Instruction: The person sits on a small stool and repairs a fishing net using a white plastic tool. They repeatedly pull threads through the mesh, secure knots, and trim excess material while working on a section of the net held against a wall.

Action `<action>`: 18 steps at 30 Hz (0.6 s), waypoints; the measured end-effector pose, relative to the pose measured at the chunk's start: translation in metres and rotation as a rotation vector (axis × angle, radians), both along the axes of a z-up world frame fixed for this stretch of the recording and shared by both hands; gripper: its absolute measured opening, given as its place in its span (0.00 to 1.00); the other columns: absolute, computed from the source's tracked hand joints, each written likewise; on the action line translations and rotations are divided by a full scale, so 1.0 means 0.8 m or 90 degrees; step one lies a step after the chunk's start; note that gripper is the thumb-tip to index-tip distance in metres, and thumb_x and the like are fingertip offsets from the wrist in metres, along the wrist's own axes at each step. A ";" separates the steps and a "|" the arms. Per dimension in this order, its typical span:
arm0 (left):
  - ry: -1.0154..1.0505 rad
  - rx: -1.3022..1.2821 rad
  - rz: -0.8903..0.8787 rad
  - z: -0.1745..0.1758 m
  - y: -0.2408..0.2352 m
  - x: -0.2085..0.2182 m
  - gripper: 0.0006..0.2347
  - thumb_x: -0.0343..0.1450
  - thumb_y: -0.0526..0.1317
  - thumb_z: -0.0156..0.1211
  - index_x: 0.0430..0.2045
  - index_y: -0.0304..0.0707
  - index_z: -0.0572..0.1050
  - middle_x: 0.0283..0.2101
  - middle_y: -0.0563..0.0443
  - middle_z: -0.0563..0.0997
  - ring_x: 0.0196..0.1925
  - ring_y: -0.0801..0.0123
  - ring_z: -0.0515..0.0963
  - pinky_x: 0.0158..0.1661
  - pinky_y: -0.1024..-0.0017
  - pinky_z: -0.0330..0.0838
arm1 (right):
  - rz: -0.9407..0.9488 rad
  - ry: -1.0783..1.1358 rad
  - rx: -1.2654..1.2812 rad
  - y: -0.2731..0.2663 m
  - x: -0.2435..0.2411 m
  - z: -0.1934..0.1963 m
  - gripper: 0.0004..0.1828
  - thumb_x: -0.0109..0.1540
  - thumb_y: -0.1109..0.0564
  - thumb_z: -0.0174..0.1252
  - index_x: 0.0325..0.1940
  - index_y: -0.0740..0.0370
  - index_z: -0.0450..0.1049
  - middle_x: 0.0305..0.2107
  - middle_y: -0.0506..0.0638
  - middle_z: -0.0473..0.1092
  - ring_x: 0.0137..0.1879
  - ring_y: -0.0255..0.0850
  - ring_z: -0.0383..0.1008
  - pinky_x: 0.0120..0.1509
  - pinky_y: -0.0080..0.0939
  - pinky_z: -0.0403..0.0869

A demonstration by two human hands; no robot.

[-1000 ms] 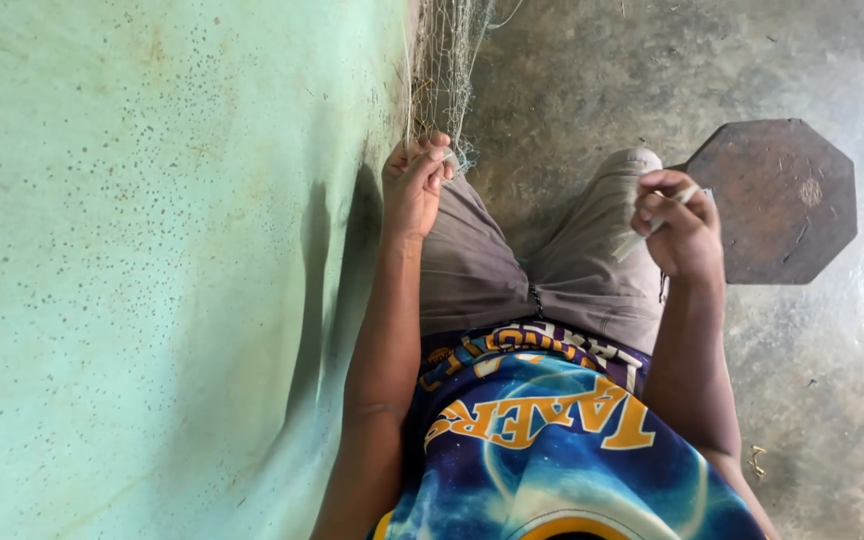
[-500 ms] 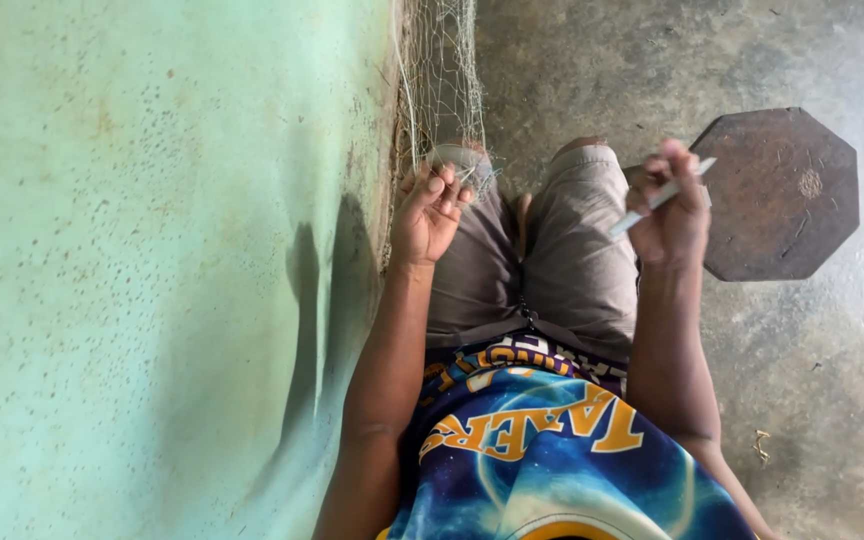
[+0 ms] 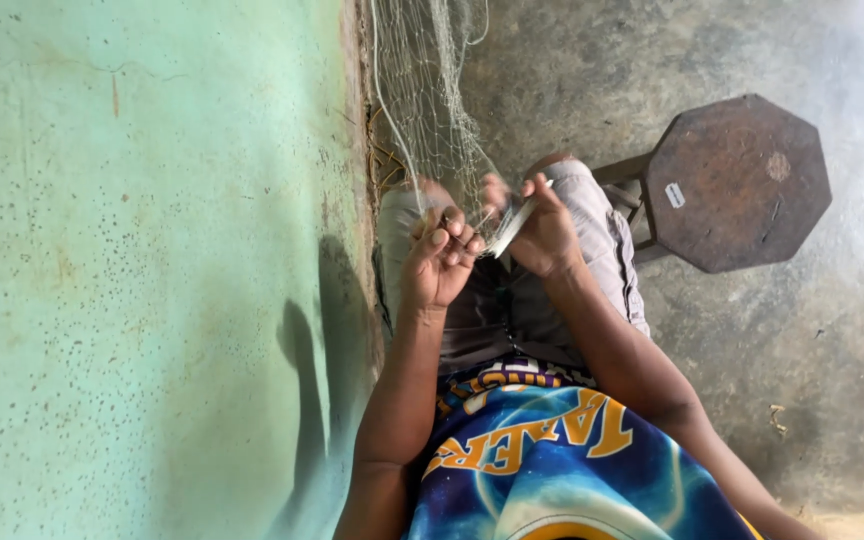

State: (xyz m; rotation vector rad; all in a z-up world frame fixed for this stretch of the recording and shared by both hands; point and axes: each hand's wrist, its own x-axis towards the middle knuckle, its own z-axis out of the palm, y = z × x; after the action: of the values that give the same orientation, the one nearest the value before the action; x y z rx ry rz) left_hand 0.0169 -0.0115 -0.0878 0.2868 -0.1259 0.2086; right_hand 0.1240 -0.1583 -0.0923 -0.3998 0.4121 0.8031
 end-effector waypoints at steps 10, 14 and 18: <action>0.184 0.178 0.293 -0.005 0.045 0.025 0.09 0.76 0.30 0.59 0.28 0.46 0.69 0.42 0.51 0.78 0.39 0.72 0.83 0.53 0.64 0.79 | -0.131 -0.050 -0.059 -0.057 0.028 -0.047 0.20 0.73 0.42 0.49 0.33 0.52 0.70 0.29 0.43 0.69 0.34 0.37 0.74 0.54 0.47 0.79; 0.199 0.179 0.322 -0.022 0.032 0.042 0.09 0.75 0.28 0.59 0.28 0.43 0.68 0.44 0.46 0.77 0.44 0.65 0.82 0.54 0.63 0.79 | -0.137 -0.003 -0.089 -0.076 0.016 -0.072 0.19 0.73 0.42 0.50 0.33 0.53 0.71 0.28 0.44 0.70 0.34 0.39 0.75 0.56 0.49 0.79; 0.166 0.138 0.329 -0.027 0.025 0.058 0.06 0.74 0.25 0.60 0.32 0.37 0.74 0.47 0.44 0.80 0.49 0.59 0.84 0.59 0.53 0.78 | -0.149 0.020 -0.085 -0.078 0.009 -0.073 0.19 0.72 0.42 0.50 0.34 0.54 0.72 0.28 0.46 0.69 0.35 0.41 0.75 0.55 0.51 0.79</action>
State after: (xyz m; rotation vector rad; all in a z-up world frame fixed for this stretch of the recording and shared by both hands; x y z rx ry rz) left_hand 0.0635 0.0089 -0.1095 0.5584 0.1901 0.6686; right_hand 0.1316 -0.2205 -0.1506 -0.4539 0.5329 0.5559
